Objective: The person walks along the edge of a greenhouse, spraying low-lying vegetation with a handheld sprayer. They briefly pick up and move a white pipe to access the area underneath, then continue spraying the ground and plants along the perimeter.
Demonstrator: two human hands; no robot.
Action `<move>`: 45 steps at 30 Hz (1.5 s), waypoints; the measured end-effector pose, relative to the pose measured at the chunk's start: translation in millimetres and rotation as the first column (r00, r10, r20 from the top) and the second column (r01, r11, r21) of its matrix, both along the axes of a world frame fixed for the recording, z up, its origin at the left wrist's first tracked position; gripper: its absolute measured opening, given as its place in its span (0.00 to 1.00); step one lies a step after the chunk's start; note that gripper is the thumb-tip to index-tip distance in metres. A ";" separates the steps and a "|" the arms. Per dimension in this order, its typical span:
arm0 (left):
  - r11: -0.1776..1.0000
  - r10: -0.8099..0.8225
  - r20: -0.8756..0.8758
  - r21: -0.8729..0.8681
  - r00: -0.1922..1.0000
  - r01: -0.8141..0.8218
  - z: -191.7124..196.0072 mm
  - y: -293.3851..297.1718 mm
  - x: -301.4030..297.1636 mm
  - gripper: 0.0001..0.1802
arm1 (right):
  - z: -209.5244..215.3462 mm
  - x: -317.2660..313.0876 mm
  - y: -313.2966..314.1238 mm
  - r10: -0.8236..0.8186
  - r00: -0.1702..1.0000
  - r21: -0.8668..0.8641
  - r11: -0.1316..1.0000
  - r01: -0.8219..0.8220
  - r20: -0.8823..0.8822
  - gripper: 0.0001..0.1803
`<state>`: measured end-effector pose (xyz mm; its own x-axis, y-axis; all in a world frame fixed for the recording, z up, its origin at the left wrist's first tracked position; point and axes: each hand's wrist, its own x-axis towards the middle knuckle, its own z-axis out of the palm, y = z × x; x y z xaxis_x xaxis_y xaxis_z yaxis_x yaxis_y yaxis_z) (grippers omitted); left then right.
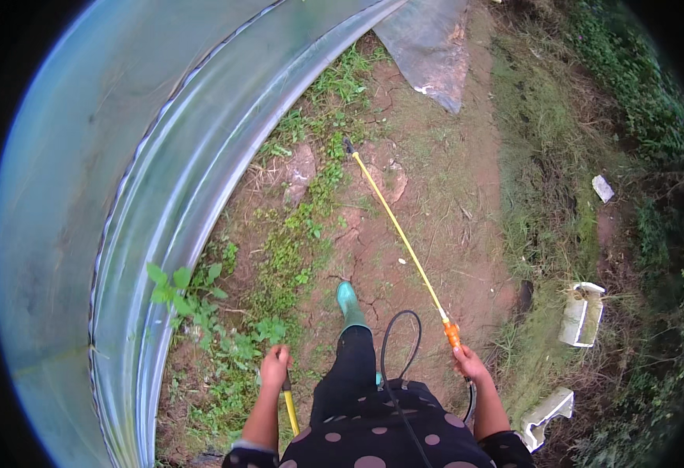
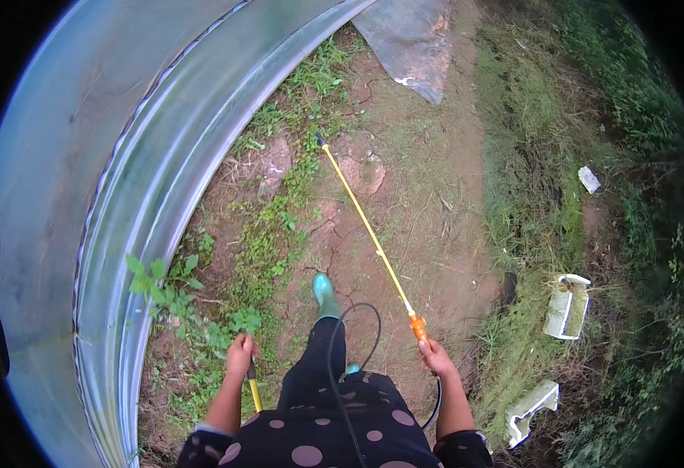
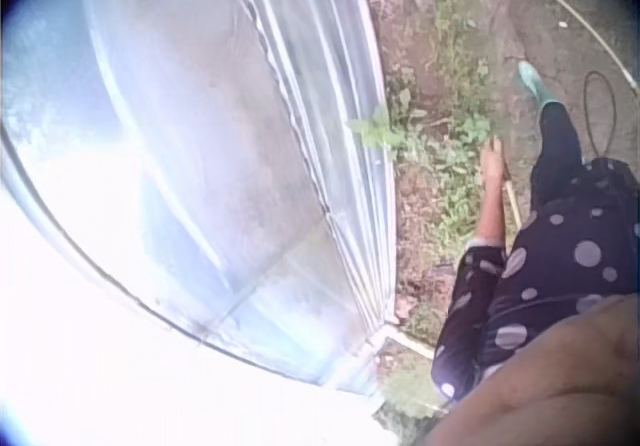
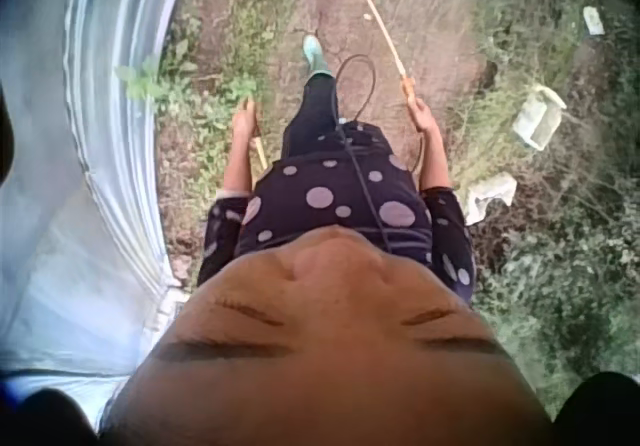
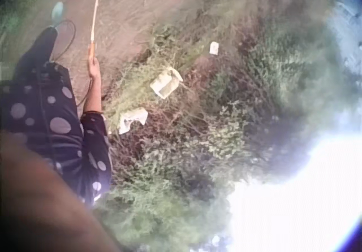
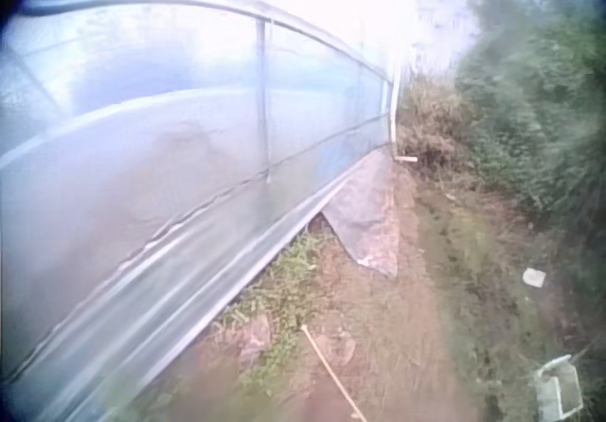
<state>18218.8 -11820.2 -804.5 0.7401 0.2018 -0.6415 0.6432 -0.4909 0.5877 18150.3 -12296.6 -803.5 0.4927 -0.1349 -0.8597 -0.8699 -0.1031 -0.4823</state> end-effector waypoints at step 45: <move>0.395 -0.797 0.580 0.291 0.168 0.871 66.2 -417.9 412.7 0.12 | 106.4 332.5 -29.9 0.567 0.820 -0.659 0.590 -0.467 -0.074 0.19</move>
<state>18631.5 -12238.1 -738.2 0.5959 -0.8031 0.0000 -0.5909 -0.4384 0.6772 18482.8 -12326.5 -697.1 0.7511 -0.2942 -0.5911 -0.5061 -0.8315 -0.2292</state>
